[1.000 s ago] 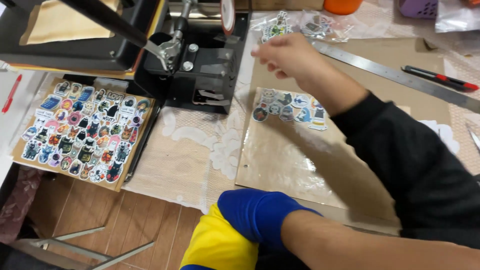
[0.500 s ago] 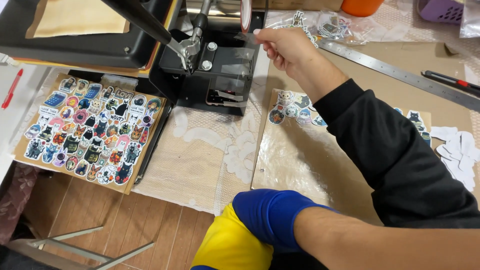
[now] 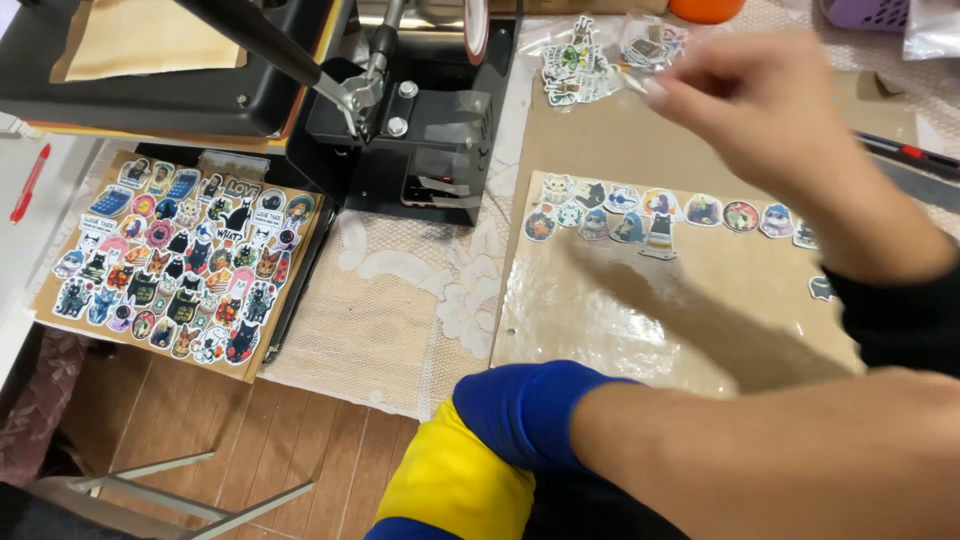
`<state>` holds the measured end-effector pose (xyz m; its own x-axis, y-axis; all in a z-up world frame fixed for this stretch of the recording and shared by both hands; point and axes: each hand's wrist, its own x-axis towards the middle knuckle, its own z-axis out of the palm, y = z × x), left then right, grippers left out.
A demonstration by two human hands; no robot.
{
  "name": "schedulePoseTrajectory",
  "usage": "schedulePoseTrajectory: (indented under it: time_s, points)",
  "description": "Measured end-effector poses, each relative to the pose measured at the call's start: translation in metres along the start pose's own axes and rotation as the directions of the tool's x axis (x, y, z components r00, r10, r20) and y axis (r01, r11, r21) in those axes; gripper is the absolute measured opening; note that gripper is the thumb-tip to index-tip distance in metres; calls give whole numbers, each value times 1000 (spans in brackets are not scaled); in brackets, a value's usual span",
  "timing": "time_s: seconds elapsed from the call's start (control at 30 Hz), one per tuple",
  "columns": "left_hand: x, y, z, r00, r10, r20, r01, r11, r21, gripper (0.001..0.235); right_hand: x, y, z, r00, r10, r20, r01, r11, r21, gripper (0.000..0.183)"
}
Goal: The person peels stickers from a backing sheet and applies them to a clear plastic sheet on a table. They use scissors to trim the edges of the stickers and smooth them down with their fingers.
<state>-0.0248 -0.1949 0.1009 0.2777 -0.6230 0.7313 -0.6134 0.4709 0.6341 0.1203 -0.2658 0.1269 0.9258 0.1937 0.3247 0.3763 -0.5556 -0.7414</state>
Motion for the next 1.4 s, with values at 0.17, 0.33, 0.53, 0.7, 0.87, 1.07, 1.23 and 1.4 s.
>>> schedulePoseTrajectory:
  time_s: [0.17,0.33,0.53,0.7,0.87,1.07,1.23,1.4]
  points:
    - [9,51,-70,994,-22,110,-13,952,307,20,-111,29,-60,985,163,-50,-170,957,-234,13]
    - [-12,-17,-100,987,26,-160,65,842,535,9,-173,58,-64,936,340,-91,-334,939,74,8]
    - [-58,-66,-73,985,89,-150,33,750,660,31,-187,94,-54,865,502,4,-476,817,325,11]
    - [-74,-80,-69,949,310,46,-191,455,870,16,-196,114,-44,836,525,159,-533,710,459,14]
    - [-77,-72,-68,914,385,127,-276,362,891,8,-201,115,-39,831,494,257,-553,675,489,14]
    - [-75,-71,-68,872,448,194,-343,280,896,13,-197,108,-42,832,485,270,-555,717,422,16]
    - [-75,-71,-69,872,441,212,-359,283,889,9,-197,109,-43,814,491,310,-580,707,405,19]
    - [-79,-74,-68,875,438,205,-343,265,901,8,-205,119,-39,815,498,297,-577,640,508,16]
